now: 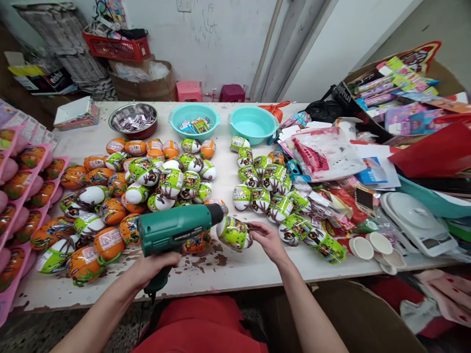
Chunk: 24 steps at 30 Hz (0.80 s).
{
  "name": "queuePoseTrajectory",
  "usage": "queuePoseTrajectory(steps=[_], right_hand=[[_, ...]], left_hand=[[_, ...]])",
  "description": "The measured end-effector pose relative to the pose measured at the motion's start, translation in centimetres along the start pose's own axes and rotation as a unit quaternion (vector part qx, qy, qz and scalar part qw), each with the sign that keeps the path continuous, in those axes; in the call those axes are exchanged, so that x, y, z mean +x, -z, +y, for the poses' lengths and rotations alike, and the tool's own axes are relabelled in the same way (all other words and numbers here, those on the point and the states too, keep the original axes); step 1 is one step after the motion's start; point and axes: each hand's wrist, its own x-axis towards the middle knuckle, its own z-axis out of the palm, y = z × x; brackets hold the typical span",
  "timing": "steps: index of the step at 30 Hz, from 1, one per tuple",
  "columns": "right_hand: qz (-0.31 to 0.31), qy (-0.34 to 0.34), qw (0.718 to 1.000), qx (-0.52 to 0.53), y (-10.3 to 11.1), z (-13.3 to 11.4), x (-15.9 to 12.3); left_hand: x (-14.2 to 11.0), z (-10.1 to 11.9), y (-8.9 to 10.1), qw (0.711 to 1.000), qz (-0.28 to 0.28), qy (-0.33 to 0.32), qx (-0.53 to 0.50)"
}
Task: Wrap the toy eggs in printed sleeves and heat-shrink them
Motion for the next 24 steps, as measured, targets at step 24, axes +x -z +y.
queuePoseTrajectory(steps=[24], right_hand=[[0.375,0.191,0.841,-0.340,1.0,-4.4,12.1]], left_hand=[[3.4,0.4,-2.3,0.997,0.068,-0.038,-0.007]])
